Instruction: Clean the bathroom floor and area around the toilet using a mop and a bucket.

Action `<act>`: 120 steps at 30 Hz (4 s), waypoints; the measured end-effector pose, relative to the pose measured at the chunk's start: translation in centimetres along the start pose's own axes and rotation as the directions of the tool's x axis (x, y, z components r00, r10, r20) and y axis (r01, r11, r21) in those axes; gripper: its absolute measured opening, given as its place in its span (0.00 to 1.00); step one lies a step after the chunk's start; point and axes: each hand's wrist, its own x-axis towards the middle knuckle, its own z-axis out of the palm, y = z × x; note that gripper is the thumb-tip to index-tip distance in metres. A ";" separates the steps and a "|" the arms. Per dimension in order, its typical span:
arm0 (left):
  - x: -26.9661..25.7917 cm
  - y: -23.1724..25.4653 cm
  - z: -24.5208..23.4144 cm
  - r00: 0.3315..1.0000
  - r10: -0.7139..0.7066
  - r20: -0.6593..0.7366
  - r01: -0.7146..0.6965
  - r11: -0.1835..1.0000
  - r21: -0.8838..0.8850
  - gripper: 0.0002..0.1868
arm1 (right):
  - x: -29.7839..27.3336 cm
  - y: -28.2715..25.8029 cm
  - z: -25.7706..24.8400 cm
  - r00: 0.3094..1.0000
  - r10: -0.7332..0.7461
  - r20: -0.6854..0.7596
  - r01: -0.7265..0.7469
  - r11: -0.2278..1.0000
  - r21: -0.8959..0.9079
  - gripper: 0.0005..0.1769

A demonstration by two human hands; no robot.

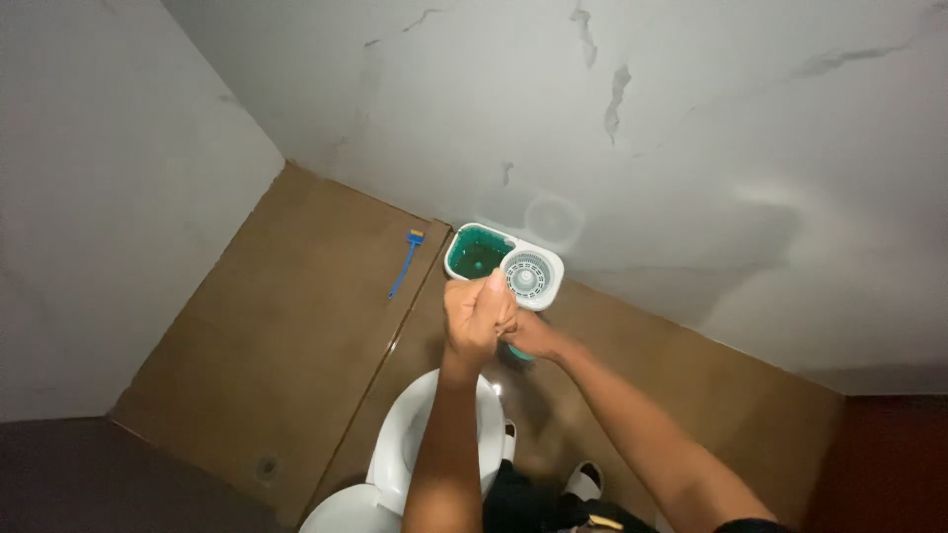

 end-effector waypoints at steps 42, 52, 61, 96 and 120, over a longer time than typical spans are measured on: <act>1.0 -3.5 4.6 0.994 0.108 -0.001 -0.108 0.993 0.055 0.27 | -3.6 3.6 -3.8 0.990 0.137 -0.016 -0.138 0.988 -0.072 0.12; 0.7 -4.5 4.8 0.997 0.063 0.052 -0.064 0.998 0.017 0.28 | -5.2 1.9 -4.1 0.947 0.295 -0.130 -0.304 0.951 -0.060 0.20; 0.8 -3.9 5.9 0.964 0.252 0.088 -0.267 0.894 0.360 0.15 | -5.8 0.4 -4.2 0.974 0.106 -0.199 -0.113 0.993 -0.022 0.28; -0.7 -8.9 7.1 0.998 0.024 0.059 -0.017 0.994 -0.111 0.18 | -10.2 6.9 -6.8 0.943 0.270 -0.195 -0.312 0.919 -0.240 0.13; 0.5 -11.0 5.1 0.997 0.060 -0.044 -0.068 0.978 -0.196 0.15 | -9.1 7.0 -7.2 0.977 0.096 -0.193 -0.159 0.925 -0.345 0.19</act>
